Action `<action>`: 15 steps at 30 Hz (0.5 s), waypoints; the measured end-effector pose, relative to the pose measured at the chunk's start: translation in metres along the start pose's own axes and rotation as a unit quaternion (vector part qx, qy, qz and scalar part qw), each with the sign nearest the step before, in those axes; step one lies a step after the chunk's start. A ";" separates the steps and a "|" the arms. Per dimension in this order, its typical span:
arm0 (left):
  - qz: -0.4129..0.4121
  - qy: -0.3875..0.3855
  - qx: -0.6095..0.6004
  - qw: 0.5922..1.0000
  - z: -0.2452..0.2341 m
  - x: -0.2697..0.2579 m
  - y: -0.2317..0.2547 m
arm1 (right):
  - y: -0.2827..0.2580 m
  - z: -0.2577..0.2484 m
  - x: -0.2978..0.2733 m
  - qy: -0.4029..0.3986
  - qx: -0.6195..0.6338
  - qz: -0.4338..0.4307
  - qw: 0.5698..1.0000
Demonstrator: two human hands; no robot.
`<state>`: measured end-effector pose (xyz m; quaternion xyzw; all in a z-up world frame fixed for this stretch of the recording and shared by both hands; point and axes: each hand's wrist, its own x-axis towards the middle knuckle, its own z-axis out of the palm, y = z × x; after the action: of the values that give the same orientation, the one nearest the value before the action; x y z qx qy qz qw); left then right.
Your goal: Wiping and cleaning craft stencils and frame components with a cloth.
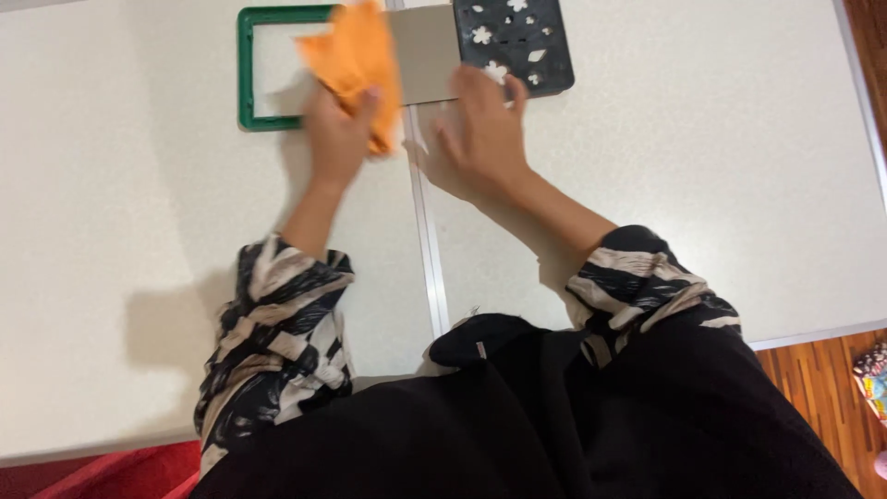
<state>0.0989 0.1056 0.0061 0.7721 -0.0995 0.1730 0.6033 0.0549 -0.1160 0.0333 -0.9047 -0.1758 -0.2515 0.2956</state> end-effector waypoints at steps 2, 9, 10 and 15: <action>0.086 0.025 0.090 0.992 -0.010 0.012 0.004 | 0.012 0.010 -0.007 -0.054 -0.056 -0.047 0.996; 0.169 -0.006 0.367 0.915 0.046 0.031 -0.016 | 0.020 0.015 -0.006 -0.172 -0.102 -0.083 0.976; 0.170 -0.005 0.366 0.915 0.053 0.034 -0.011 | 0.020 0.014 -0.005 -0.171 -0.103 -0.084 0.976; 0.049 -0.127 0.347 0.928 0.074 0.051 0.005 | 0.016 0.006 0.000 -0.177 -0.083 -0.103 0.975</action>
<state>0.1547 0.0359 0.0151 0.9430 -0.1466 0.1263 0.2707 0.0640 -0.1246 0.0220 -0.9334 -0.2958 -0.1300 0.1561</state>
